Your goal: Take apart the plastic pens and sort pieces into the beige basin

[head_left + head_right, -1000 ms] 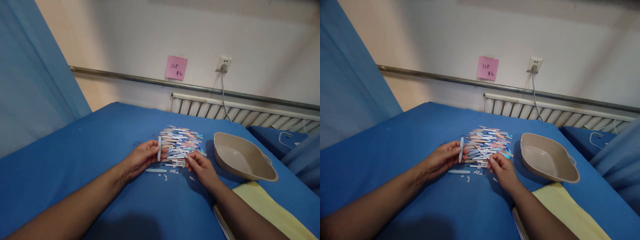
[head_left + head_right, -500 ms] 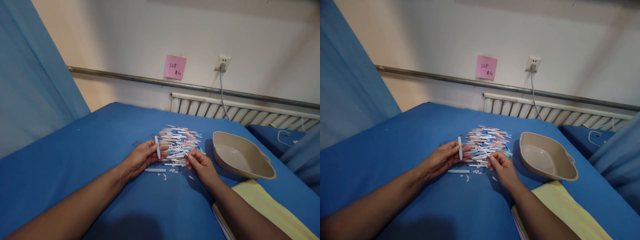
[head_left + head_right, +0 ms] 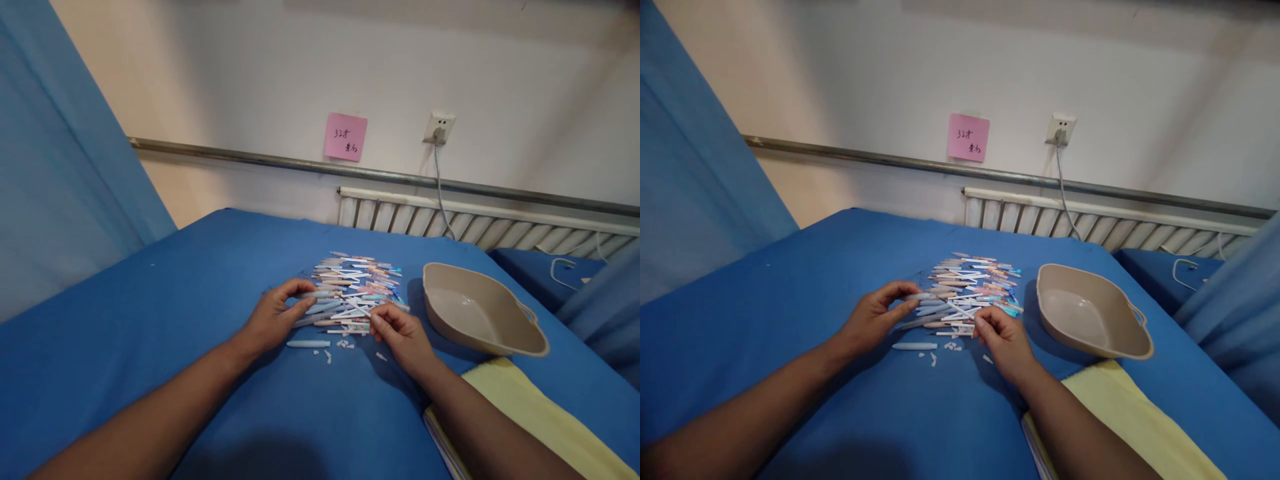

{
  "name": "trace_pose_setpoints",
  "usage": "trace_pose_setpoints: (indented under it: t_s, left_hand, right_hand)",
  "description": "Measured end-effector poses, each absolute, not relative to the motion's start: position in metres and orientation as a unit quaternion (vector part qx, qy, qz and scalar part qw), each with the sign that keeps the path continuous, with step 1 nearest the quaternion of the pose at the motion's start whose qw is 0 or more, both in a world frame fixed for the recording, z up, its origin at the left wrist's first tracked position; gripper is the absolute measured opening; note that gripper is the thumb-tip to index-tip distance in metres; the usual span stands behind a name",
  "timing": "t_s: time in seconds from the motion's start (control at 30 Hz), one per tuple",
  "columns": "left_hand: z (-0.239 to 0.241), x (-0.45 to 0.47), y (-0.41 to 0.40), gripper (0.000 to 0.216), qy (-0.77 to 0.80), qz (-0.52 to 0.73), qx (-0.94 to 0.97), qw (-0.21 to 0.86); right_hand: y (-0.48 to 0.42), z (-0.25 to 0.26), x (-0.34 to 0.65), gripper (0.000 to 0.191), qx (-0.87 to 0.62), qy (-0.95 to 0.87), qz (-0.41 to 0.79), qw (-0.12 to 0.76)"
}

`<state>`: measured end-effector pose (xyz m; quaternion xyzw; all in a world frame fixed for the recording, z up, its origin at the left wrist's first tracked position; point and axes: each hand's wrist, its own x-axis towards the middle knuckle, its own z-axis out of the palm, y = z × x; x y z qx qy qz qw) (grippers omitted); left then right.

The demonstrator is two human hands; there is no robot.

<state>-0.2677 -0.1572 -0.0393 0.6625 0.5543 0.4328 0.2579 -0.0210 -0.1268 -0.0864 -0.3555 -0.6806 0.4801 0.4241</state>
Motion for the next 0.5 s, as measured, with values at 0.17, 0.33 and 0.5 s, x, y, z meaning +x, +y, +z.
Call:
trace_pose_setpoints:
  t_s: [0.17,0.33,0.5]
  left_hand:
    - [-0.038,-0.268,-0.159,0.022,0.563,0.412,0.689,0.196]
    - [-0.038,-0.270,-0.157,0.023,0.564,0.396,0.704,0.169]
    - [-0.023,-0.281,-0.157,0.025,0.533,0.273,0.791,0.125]
  right_hand:
    - [-0.126,-0.088,-0.021,0.024,-0.357,-0.681,0.480,0.421]
    - [-0.127,-0.085,-0.021,0.025,-0.361,-0.675,0.483,0.426]
    - [-0.126,-0.082,-0.021,0.025,-0.359,-0.668,0.477,0.445]
